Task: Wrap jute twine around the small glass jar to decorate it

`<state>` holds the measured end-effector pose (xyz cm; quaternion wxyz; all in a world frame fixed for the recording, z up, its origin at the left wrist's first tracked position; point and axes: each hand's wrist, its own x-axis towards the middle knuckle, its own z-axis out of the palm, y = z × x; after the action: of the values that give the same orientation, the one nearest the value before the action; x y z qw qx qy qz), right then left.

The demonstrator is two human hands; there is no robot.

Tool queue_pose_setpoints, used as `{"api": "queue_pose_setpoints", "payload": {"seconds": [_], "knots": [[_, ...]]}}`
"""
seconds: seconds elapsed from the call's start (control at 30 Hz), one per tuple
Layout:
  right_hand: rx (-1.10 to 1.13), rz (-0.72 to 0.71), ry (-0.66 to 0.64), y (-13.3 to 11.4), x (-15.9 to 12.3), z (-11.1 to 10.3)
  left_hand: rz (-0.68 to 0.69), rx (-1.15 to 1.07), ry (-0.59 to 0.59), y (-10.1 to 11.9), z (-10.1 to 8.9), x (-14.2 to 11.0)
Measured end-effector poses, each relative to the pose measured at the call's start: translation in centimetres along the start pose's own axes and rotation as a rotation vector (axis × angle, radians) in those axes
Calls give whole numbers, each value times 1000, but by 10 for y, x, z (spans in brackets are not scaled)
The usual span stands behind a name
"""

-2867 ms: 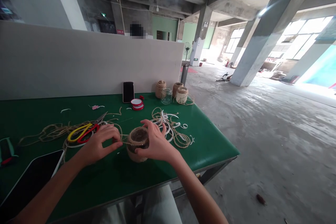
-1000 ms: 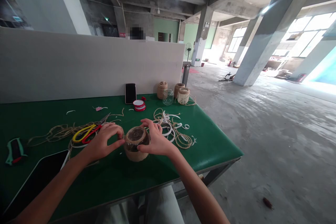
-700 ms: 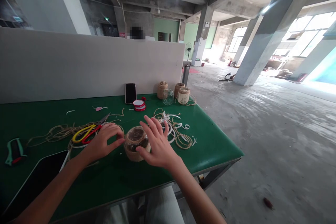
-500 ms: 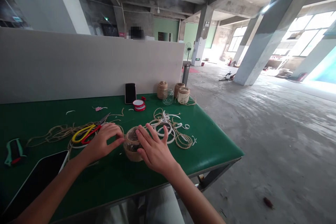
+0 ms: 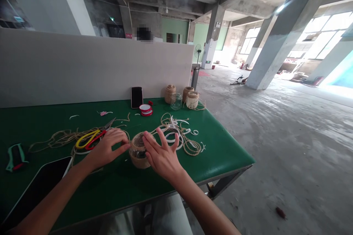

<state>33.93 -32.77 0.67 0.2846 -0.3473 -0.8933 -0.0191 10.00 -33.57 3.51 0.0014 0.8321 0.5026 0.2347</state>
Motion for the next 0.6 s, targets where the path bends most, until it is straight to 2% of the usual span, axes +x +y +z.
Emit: {"api": "queue_pose_setpoints", "payload": {"seconds": [0.07,0.17,0.27,0.47,0.6], "knots": [[-13,44,55,-5,1,-1,-6,1,7,0,0,0],[20,225,176,-14,4,-2,-10,-2,11,1,0,0],[106,364,193,-21,9,2,-13,-13,18,2,-1,0],[188,404,146,-20,17,15,-18,-29,5,2,-1,-2],[286,381,94,-13,19,15,-15,-56,1,3,-5,-4]]}}
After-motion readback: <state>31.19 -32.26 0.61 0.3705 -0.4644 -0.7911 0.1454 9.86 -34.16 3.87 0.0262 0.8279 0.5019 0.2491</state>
